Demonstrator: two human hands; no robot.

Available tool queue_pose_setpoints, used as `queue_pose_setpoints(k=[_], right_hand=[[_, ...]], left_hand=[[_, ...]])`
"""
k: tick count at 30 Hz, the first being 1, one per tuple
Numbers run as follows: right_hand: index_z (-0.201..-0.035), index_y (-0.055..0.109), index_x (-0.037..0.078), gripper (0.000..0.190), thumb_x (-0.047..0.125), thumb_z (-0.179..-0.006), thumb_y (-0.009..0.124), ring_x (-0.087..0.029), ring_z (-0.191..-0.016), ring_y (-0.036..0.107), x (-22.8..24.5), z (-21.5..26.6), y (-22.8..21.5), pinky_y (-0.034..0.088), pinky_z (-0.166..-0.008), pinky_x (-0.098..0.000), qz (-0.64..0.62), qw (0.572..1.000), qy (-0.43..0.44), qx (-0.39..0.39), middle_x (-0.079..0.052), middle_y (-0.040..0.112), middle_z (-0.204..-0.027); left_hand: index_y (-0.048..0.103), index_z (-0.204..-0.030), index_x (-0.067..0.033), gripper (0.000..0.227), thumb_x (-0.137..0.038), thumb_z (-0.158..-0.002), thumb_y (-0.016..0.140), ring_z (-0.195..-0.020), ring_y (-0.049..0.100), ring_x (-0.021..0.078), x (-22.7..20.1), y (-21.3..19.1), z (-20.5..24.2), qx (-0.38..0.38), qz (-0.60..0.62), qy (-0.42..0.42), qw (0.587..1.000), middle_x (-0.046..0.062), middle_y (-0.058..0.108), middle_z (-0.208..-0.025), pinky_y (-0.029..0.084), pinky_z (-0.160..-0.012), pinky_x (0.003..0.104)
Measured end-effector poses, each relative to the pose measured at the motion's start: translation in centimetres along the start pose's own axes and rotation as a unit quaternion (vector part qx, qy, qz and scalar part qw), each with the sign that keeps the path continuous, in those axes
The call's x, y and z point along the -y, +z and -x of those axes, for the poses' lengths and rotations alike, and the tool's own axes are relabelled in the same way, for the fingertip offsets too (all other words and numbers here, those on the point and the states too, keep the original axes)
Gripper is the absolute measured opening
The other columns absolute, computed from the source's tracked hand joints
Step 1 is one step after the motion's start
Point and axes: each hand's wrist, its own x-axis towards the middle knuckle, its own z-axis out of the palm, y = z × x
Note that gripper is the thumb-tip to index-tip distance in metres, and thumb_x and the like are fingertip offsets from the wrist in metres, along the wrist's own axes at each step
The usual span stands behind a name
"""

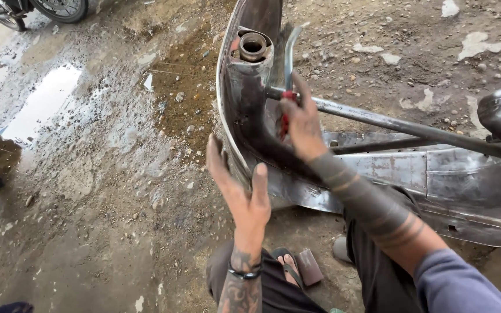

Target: Sanding and cleaning a motorcycle frame using sandpaper and a wire brush to prepare it for painting or repair.

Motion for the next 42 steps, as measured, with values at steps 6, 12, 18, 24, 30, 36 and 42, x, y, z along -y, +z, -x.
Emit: queue_pose_setpoints(k=[6,12,18,24,30,36,42], right_hand=[[-0.163,0.027,0.012,0.069,0.022,-0.098,0.051,-0.046,-0.150,0.027,0.6,4.5,0.3,0.018,-0.124,-0.0558,0.004,0.998,0.046,0.049,-0.029,0.032,-0.159],[-0.159,0.037,0.013,0.065,0.022,-0.097,0.053,-0.030,-0.098,0.066,-0.8,-0.9,-0.9,0.051,-0.091,-0.0466,0.000,0.999,0.019,0.042,-0.020,0.060,-0.119],[-0.157,0.031,-0.005,0.061,0.017,-0.102,0.046,-0.053,-0.145,0.033,-2.8,-0.9,0.0,0.024,-0.120,-0.0599,-0.049,0.997,-0.036,0.038,-0.038,0.035,-0.155],[-0.159,0.022,-0.005,0.067,0.021,-0.102,0.045,-0.054,-0.148,0.026,2.0,4.2,0.9,0.023,-0.119,-0.0618,-0.080,0.996,-0.015,0.033,-0.038,0.026,-0.159],[-0.161,0.032,0.015,0.069,0.026,-0.096,0.054,-0.050,-0.138,0.047,-2.8,-1.9,-0.1,0.036,-0.117,-0.0545,-0.002,0.999,-0.033,0.025,-0.032,0.045,-0.150],[-0.161,0.027,0.004,0.074,0.019,-0.094,0.052,-0.052,-0.149,0.026,-0.2,4.7,1.1,0.021,-0.120,-0.0610,-0.036,0.999,-0.007,0.035,-0.035,0.034,-0.157],[-0.161,0.029,0.007,0.077,0.049,-0.098,0.046,-0.047,-0.148,0.034,0.1,2.1,0.9,0.026,-0.123,-0.0534,-0.016,0.999,-0.041,-0.002,-0.031,0.036,-0.160]], left_hand=[[0.024,-0.155,0.0035,0.067,-0.039,-0.109,0.047,-0.136,0.046,0.0406,-0.2,1.7,-1.6,-0.004,0.067,-0.013,0.998,0.028,0.038,-0.148,0.037,-0.116,0.058],[0.032,-0.156,0.0027,0.059,-0.035,-0.110,0.035,-0.139,0.047,0.0446,0.5,2.4,-2.0,-0.003,0.010,-0.052,0.999,0.028,0.042,-0.151,0.036,-0.114,0.062],[0.030,-0.159,-0.0031,0.062,-0.039,-0.110,0.034,-0.144,0.043,0.0362,0.9,1.9,-1.2,0.004,-0.008,-0.069,0.998,0.019,0.040,-0.156,0.034,-0.118,0.054],[0.032,-0.158,-0.0024,0.063,-0.041,-0.109,0.036,-0.142,0.044,0.0377,1.2,1.9,-1.3,0.009,-0.016,-0.066,0.998,0.018,0.040,-0.155,0.035,-0.115,0.054],[0.030,-0.158,-0.0010,0.064,-0.042,-0.110,0.037,-0.140,0.045,0.0437,0.6,1.8,-1.5,0.011,0.002,-0.057,0.998,0.023,0.040,-0.154,0.034,-0.115,0.060],[0.029,-0.158,-0.0015,0.063,-0.042,-0.110,0.037,-0.141,0.044,0.0421,0.1,1.9,-2.0,0.013,0.007,-0.050,0.999,0.022,0.039,-0.154,0.034,-0.115,0.059],[0.026,-0.160,-0.0040,0.060,-0.037,-0.111,0.035,-0.143,0.041,0.0424,-0.2,1.5,-2.3,0.029,0.024,-0.047,0.998,0.021,0.036,-0.156,0.034,-0.115,0.060]])
